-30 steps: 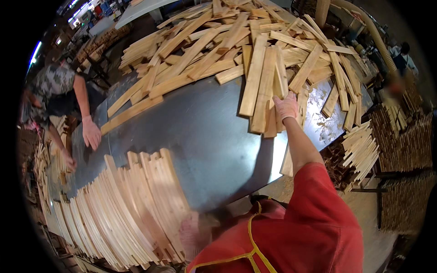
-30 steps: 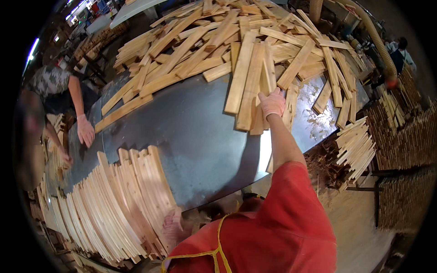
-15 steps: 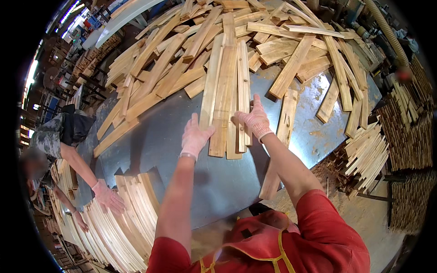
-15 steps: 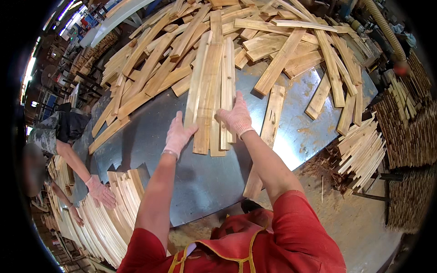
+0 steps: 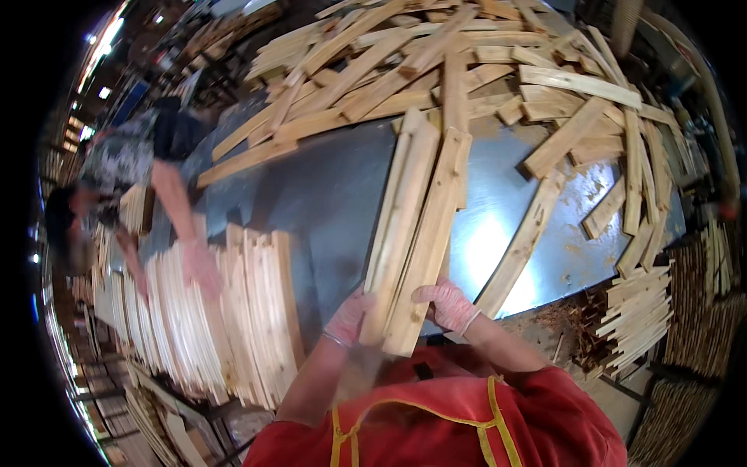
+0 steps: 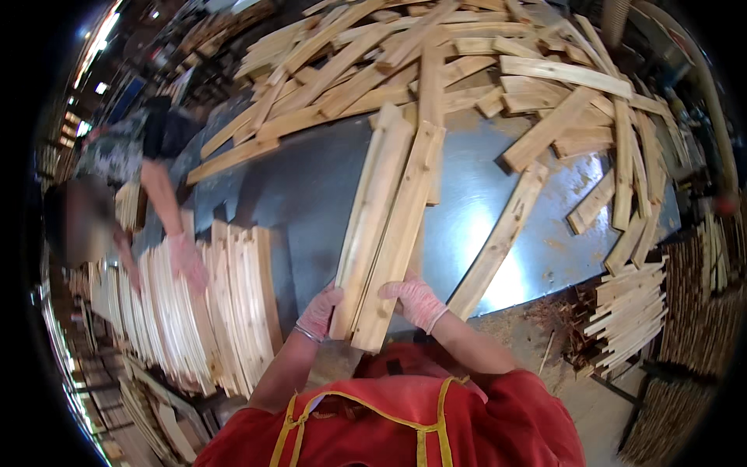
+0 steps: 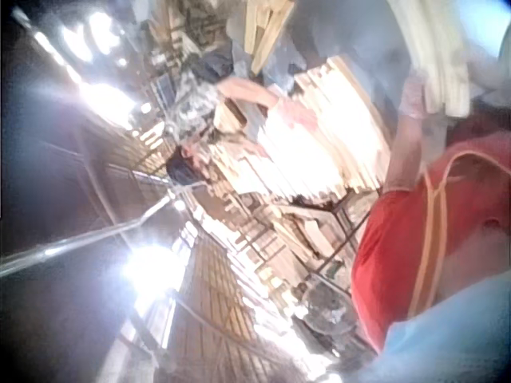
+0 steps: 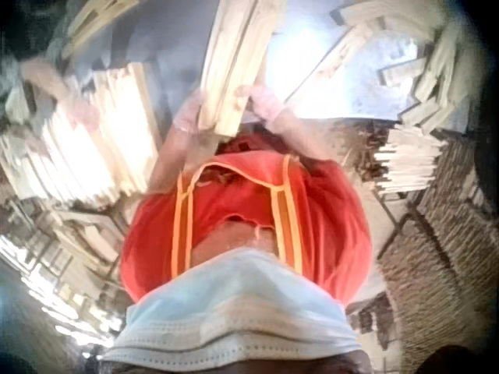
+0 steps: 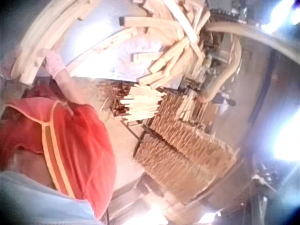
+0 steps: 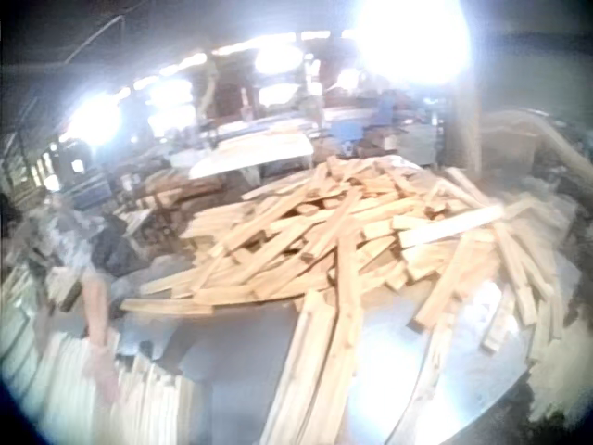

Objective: The person repeatedly picks up small wooden planks from a large pile on a metal table and stacks them into a neat pile. The person uses both hands to handle the planks, aligning them as they build the stack. The task continues throughout the clip with the stack growing in size.

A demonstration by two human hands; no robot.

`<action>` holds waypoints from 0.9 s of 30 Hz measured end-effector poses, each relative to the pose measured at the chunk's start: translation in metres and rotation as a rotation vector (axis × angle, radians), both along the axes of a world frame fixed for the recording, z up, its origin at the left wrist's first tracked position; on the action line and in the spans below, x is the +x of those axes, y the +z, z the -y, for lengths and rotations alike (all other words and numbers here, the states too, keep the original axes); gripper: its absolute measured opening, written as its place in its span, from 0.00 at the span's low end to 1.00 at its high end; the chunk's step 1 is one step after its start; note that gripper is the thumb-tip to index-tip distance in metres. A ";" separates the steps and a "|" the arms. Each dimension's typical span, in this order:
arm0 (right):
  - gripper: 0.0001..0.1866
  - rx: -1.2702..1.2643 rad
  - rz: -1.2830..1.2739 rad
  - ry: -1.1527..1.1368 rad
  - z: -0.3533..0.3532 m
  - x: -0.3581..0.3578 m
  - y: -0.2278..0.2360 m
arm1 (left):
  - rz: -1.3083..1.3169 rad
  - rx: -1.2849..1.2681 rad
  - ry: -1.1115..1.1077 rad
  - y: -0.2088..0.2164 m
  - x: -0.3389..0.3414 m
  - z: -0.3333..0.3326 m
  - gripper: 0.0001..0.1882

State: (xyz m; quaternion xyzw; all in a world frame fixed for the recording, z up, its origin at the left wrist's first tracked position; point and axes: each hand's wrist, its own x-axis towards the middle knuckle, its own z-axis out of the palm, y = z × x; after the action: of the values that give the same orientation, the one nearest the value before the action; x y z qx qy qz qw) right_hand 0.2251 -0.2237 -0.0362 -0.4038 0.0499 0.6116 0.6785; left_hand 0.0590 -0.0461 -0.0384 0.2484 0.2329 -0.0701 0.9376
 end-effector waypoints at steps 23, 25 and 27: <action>0.35 -0.096 1.325 0.680 -0.106 -0.152 -0.003 | -0.547 2.084 -0.077 0.026 -0.223 0.047 0.46; 0.26 -0.396 1.776 0.380 -0.110 -0.073 0.009 | -0.551 2.047 -0.249 0.027 -0.209 0.049 0.44; 0.32 -0.808 1.907 0.015 -0.108 0.020 0.002 | -0.442 2.086 -0.344 0.024 -0.184 0.054 0.47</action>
State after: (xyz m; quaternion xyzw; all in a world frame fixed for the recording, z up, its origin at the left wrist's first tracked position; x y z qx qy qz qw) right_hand 0.2449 -0.1153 -0.0346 -0.9184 -0.3092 -0.0204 0.2462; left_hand -0.1255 -0.0997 -0.0149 0.9358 0.3037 -0.0112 0.1785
